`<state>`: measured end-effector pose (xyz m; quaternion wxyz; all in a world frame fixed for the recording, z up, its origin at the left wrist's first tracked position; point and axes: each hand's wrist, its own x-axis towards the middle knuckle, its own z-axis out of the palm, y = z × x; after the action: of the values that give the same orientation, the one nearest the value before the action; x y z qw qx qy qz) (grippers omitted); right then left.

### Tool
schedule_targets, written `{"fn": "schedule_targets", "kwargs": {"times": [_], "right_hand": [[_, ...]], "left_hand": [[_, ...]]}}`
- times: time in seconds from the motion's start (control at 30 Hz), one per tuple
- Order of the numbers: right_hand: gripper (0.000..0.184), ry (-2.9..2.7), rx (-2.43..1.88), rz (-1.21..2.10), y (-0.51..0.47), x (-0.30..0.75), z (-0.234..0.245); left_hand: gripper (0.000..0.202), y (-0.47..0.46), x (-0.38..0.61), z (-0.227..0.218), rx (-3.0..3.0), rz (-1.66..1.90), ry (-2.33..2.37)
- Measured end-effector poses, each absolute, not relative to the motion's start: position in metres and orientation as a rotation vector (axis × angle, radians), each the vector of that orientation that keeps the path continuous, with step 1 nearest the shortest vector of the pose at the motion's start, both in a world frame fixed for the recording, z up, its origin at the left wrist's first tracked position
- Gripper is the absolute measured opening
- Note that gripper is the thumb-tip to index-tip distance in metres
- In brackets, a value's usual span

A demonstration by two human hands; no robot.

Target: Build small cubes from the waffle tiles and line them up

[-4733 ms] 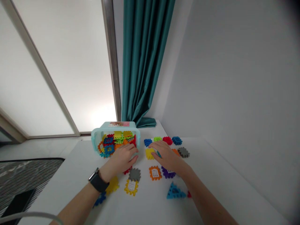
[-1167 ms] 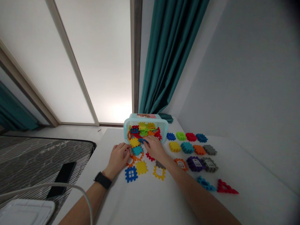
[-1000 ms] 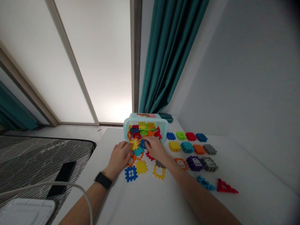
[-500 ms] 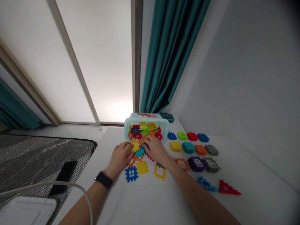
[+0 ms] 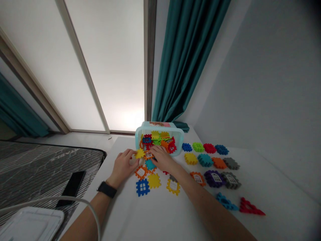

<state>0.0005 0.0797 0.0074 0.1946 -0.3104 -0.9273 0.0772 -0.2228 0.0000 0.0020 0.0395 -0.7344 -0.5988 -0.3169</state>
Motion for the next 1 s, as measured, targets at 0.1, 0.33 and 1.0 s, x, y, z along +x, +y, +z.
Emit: {"fn": "schedule_targets", "kwargs": {"times": [0.1, 0.33, 1.0], "right_hand": [[0.020, -2.571, -0.887, 0.189, 0.078, 0.003, 0.009], [0.025, -2.421, -0.903, 0.139, 0.066, 0.018, 0.015], [0.023, -2.163, -0.814, -0.062, 0.016, 0.026, 0.017]], "left_hand": [[0.017, 0.000, -0.221, 0.001, -2.258, -0.971, -1.845], [0.021, -0.001, -0.219, 0.000, -2.261, -1.046, -1.916], [0.020, -0.015, -0.178, 0.012, -2.618, -1.841, -1.811]]}}
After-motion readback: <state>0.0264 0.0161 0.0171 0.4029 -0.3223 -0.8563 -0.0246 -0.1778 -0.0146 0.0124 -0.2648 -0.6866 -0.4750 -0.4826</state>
